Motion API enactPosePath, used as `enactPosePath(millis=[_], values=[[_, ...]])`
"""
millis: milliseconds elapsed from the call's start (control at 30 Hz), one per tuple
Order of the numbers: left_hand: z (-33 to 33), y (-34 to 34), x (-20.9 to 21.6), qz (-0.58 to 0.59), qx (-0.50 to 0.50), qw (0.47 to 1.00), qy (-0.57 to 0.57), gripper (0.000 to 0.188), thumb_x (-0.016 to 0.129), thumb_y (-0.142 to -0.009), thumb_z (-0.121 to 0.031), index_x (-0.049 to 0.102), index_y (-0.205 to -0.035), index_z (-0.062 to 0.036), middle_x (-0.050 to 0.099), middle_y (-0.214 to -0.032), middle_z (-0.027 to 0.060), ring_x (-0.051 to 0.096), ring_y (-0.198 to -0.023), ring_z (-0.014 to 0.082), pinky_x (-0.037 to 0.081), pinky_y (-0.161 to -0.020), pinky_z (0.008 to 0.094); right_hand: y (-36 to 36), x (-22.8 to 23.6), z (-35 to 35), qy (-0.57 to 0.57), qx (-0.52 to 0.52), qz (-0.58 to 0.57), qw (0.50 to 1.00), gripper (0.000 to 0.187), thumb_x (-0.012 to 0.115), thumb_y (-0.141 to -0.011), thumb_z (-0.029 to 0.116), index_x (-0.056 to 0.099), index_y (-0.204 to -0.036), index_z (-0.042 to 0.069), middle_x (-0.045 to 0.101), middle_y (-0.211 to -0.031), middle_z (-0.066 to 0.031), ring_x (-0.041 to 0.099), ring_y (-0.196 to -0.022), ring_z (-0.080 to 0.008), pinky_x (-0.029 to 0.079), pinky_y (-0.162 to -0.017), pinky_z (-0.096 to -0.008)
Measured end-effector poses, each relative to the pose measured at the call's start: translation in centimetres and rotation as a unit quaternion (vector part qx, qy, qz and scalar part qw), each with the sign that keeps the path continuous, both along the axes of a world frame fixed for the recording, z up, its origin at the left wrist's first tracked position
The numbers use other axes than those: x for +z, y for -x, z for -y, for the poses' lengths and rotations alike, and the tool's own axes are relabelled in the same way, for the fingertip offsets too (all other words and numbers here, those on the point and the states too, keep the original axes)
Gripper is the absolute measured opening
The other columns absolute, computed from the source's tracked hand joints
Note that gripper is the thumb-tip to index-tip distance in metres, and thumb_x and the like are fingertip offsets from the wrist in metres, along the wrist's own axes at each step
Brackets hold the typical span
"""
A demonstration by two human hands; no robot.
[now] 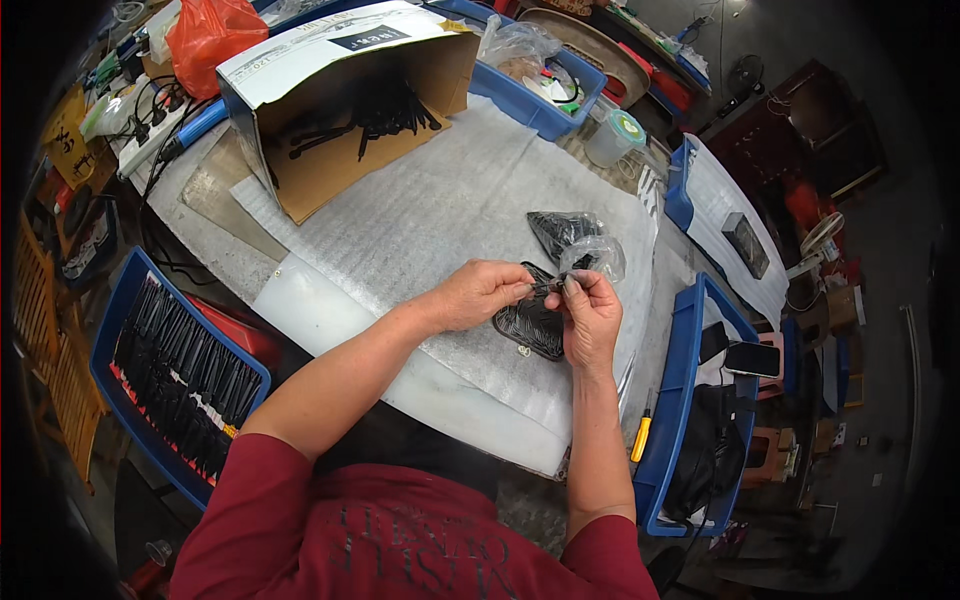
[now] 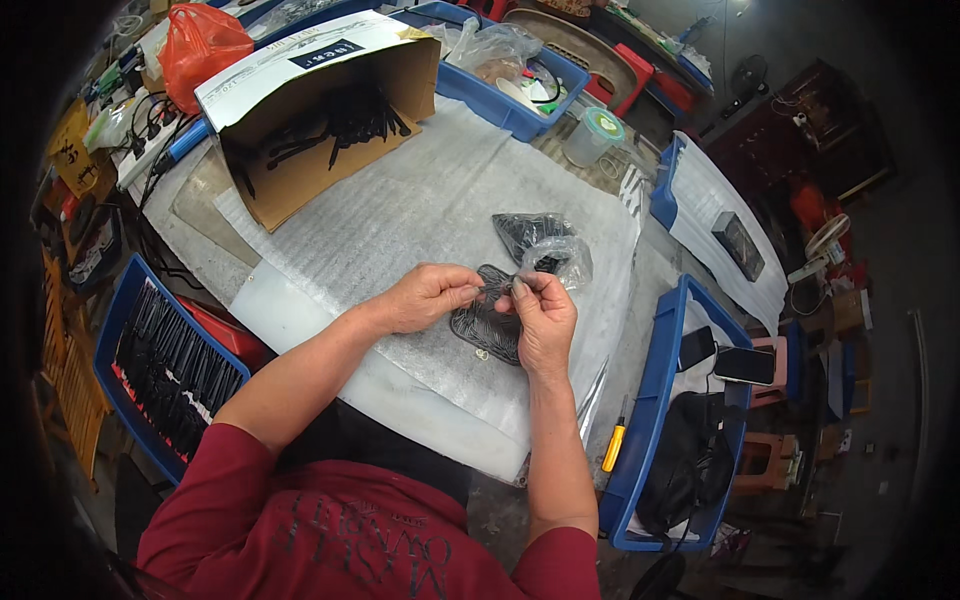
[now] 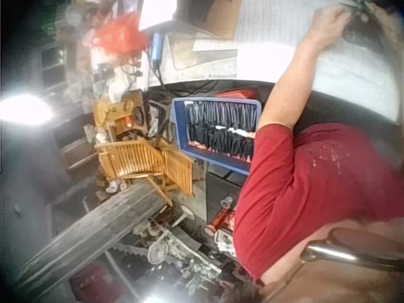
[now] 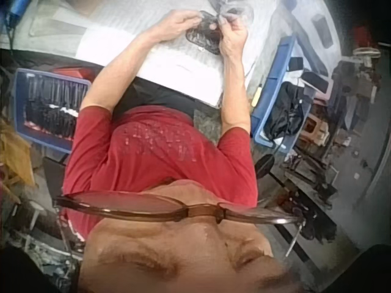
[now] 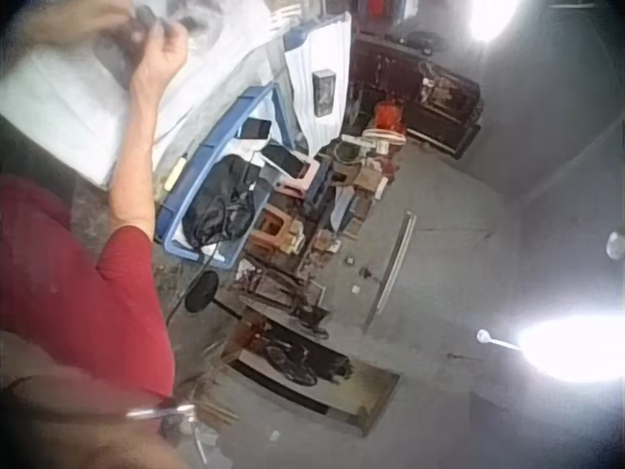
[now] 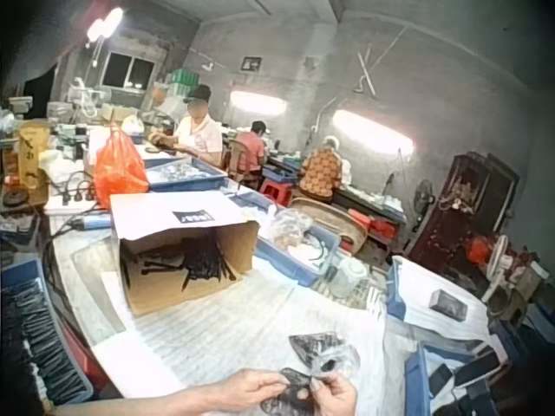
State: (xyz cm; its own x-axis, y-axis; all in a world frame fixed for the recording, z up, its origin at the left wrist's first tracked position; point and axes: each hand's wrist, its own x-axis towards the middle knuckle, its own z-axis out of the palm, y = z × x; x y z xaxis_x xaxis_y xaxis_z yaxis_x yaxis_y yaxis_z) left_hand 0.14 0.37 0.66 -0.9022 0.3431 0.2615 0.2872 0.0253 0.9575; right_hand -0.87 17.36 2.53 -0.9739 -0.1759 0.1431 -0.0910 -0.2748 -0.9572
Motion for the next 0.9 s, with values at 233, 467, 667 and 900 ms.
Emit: enactPosePath(millis=[233, 467, 667, 900], values=[[-0.05, -0.02, 0.05, -0.028, 0.017, 0.999, 0.043, 0.016, 0.050, -0.082, -0.014, 0.056, -0.085, -0.0001, 0.056, -0.068, 0.0052, 0.050, -0.062, 0.0114, 0.041, -0.057, 0.0257, -0.08, -0.31, 0.25, -0.012, 0.013, -0.017, 1.000, 0.006, 0.054, -0.080, 0.005, 0.053, -0.083, 0.000, 0.055, -0.071, -0.0039, 0.053, -0.060, -0.0089, 0.044, -0.056, -0.0188], [-0.04, -0.07, -0.02, -0.032, 0.017, 0.998, 0.057, 0.018, 0.049, -0.083, -0.015, 0.057, -0.088, 0.0007, 0.058, -0.072, 0.0061, 0.053, -0.066, 0.0125, 0.042, -0.060, 0.0262, -0.33, -0.52, 0.32, -0.042, 0.022, -0.014, 0.999, 0.007, 0.055, -0.080, 0.006, 0.053, -0.082, 0.000, 0.054, -0.070, -0.0026, 0.050, -0.058, -0.0071, 0.041, -0.054, -0.0177], [0.03, -0.09, -0.14, -0.043, 0.013, 0.997, 0.070, 0.018, 0.049, -0.083, -0.014, 0.057, -0.088, 0.0011, 0.057, -0.072, 0.0069, 0.053, -0.066, 0.0138, 0.042, -0.061, 0.0269, -0.74, -0.36, 0.69, -0.115, 0.027, -0.035, 0.992, 0.008, 0.057, -0.080, 0.008, 0.053, -0.079, 0.001, 0.053, -0.068, 0.0004, 0.045, -0.056, -0.0043, 0.037, -0.050, -0.0161], [0.03, -0.16, 0.06, -0.020, 0.004, 0.996, 0.087, 0.018, 0.050, -0.082, -0.014, 0.057, -0.088, 0.0010, 0.056, -0.071, 0.0064, 0.052, -0.065, 0.0134, 0.042, -0.060, 0.0268, -0.42, -0.68, -0.03, -0.215, 0.005, -0.065, 0.975, 0.016, 0.054, -0.082, 0.017, 0.052, -0.074, 0.003, 0.046, -0.060, 0.0034, 0.040, -0.052, -0.0025, 0.032, -0.045, -0.0160]])
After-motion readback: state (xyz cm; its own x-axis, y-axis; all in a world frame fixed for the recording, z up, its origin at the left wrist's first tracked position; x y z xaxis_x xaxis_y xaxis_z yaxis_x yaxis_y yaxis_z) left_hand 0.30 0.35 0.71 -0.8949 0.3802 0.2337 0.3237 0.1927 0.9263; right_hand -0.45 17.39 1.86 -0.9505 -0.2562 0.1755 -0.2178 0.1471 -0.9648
